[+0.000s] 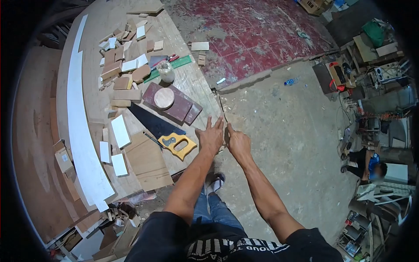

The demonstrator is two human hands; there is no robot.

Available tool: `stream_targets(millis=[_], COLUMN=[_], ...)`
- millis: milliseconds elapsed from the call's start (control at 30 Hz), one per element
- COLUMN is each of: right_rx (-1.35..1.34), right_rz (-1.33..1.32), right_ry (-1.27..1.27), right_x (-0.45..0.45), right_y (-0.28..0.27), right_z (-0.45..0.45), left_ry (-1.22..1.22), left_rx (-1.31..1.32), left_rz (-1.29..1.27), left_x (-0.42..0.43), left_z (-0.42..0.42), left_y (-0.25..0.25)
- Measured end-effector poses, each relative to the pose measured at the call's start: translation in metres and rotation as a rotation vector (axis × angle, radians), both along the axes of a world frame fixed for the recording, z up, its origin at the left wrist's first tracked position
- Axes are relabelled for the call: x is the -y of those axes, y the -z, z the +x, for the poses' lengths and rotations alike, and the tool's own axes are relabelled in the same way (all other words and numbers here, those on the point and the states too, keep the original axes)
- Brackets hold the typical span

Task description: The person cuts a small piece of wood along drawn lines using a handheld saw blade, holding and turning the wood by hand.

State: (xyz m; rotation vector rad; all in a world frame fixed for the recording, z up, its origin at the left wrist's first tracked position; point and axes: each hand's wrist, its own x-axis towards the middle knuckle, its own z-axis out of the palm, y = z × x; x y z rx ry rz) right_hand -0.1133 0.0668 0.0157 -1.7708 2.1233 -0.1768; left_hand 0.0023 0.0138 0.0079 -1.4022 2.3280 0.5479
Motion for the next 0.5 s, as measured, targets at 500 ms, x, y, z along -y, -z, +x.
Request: stream_targets(millis=[500], right_rx=[0.138], right_rz=[0.011], right_ry=[0.046], right_x=[0.013], right_y=[0.015], right_z=[-0.014], left_ry=[-0.024], left_rx=[-0.015], left_rz=[-0.012], left_x=[-0.002], left_z=[-0.003], left_y=[-0.009])
